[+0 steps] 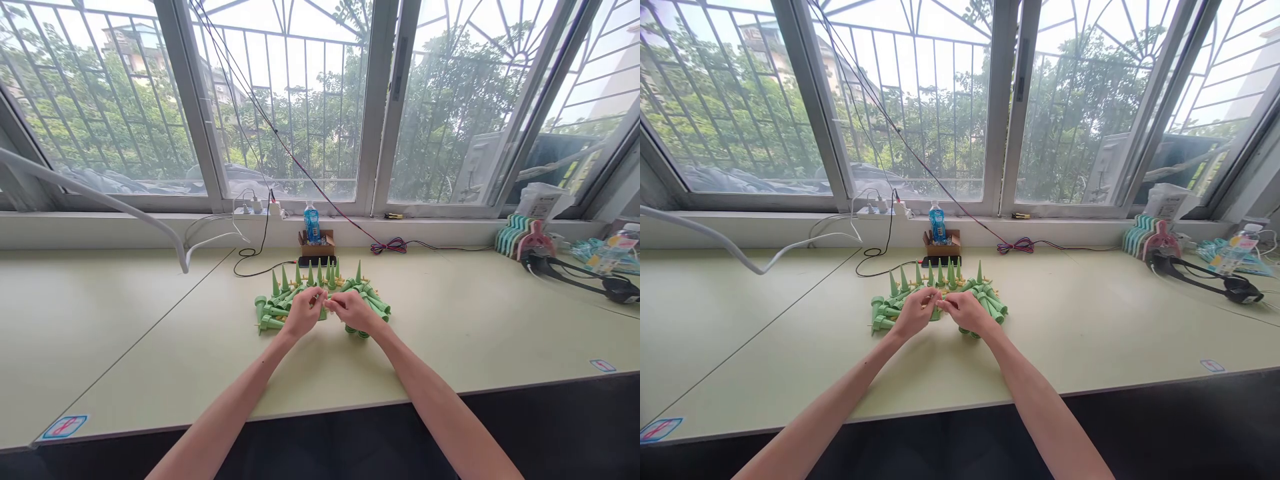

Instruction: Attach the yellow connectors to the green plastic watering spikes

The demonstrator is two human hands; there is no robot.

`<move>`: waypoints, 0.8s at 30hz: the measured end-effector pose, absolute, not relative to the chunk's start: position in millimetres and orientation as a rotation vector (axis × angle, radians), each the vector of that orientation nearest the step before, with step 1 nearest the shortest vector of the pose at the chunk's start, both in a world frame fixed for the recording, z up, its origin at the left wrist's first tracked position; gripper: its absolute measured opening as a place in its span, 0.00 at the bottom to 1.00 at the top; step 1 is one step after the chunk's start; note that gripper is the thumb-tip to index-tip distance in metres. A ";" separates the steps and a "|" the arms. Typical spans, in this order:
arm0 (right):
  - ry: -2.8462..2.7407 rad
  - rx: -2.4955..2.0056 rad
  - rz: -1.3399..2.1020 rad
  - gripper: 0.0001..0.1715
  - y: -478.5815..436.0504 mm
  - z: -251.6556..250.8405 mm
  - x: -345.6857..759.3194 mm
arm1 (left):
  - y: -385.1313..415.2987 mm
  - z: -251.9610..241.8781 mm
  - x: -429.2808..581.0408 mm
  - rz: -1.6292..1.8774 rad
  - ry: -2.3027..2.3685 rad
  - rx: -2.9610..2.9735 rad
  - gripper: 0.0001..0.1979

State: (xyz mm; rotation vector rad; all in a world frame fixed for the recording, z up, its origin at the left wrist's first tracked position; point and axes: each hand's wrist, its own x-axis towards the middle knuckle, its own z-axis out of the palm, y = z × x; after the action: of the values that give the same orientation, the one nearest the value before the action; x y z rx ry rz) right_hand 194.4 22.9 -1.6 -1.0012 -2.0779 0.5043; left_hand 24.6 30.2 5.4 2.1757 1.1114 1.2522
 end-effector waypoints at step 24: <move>-2.059 -0.990 0.573 0.27 22.3 -2.0 194.6 | 29.4 4.7 24.3 1.229 1.138 2.168 0.15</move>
State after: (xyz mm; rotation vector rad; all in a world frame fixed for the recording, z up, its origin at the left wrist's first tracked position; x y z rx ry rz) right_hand 194.6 22.3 -2.0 -0.9900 -2.0588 0.5728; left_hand 24.3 29.4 4.7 2.1683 1.1381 1.2292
